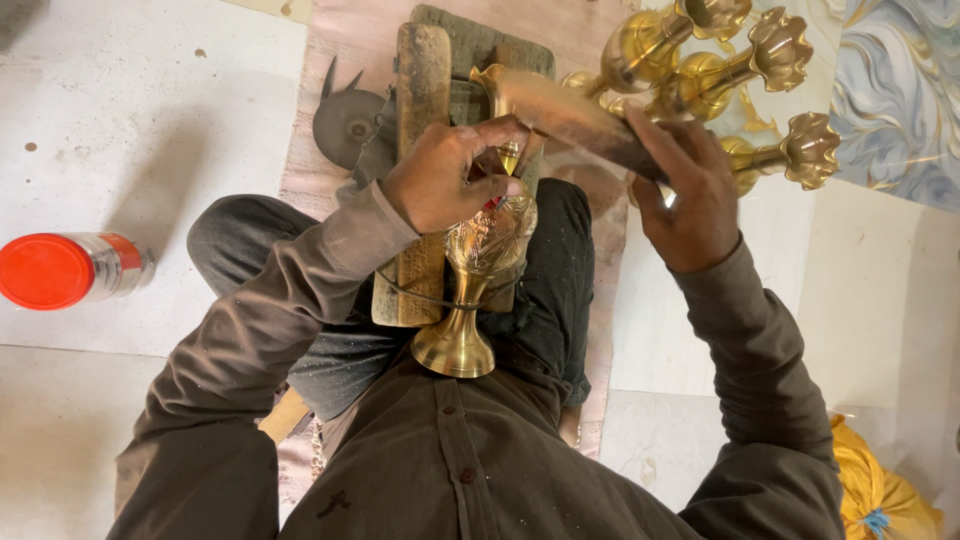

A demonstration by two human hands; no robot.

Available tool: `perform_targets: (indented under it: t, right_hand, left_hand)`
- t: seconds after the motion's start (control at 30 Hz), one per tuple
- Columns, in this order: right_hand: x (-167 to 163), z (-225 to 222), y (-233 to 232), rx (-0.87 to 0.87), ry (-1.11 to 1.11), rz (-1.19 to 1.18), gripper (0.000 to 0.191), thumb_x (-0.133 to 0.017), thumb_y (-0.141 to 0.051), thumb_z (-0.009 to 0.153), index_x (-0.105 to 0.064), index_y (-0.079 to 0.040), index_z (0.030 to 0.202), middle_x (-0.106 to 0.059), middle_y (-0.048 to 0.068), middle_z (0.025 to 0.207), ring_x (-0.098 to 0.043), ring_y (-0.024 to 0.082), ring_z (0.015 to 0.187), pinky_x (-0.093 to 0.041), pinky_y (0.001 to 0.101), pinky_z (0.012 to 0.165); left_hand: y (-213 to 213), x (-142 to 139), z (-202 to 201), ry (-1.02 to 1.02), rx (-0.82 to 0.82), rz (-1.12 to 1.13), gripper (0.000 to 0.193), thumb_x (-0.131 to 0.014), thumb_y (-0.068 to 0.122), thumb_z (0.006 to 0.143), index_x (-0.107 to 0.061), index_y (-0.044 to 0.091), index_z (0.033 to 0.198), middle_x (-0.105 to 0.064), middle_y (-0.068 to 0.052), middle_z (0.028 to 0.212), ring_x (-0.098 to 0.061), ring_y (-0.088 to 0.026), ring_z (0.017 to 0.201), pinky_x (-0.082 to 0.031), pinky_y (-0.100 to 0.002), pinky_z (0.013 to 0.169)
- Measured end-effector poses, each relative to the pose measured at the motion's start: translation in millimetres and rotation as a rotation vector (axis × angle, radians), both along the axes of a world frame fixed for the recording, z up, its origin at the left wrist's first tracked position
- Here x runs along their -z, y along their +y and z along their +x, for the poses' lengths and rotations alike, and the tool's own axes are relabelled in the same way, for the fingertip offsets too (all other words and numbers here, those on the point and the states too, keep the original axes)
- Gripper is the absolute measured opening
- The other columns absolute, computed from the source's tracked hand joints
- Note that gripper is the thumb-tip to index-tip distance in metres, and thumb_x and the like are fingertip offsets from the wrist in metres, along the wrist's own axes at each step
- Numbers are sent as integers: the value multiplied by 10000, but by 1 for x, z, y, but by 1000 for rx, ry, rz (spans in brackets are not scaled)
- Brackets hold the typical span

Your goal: The person sits cross-legged on the floor with a brass vase clamped in a wooden block on their lap. They hold a chisel against the vase's engraved surface and strike it with a wooden mallet, periodically rotating the vase and repositioning the chisel to carve decorative patterns into the brass.

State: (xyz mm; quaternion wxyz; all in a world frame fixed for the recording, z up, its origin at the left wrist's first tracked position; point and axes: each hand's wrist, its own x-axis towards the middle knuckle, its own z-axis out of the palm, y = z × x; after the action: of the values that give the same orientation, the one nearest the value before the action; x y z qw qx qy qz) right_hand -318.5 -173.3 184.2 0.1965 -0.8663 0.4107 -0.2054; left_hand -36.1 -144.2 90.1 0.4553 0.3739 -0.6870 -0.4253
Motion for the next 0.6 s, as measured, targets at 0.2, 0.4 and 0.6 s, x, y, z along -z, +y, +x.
perform_targets:
  t: [0.2, 0.4, 0.6]
  right_hand:
    - [2, -5, -7, -44, 95, -155, 641, -708, 95, 917, -558, -36, 1526, -654, 178, 1246, -676, 289, 1081, -590, 386, 906]
    - [4, -9, -9, -30, 151, -171, 642, -739, 67, 899, -559, -71, 1500, -655, 140, 1195, -642, 270, 1078, -542, 401, 927]
    - [-5, -8, -11, -69, 163, -201, 621, -724, 98, 914, -551, -74, 1485, -646, 156, 1231, -644, 326, 1100, -518, 436, 910]
  left_hand:
    - [-2, 4, -1, -43, -17, 61, 506, -827, 121, 916, -624, 67, 1376, -783, -119, 1123, -781, -147, 831, -657, -288, 788]
    - [-1, 9, -3, -2, -41, -85, 453, -830, 111, 910, -648, 62, 1322, -738, -154, 1261, -787, -165, 870, -662, -293, 813]
    - [5, 8, -2, 0, -70, -15, 438, -821, 120, 921, -637, 40, 1310, -756, -136, 1151, -798, -159, 894, -656, -285, 805]
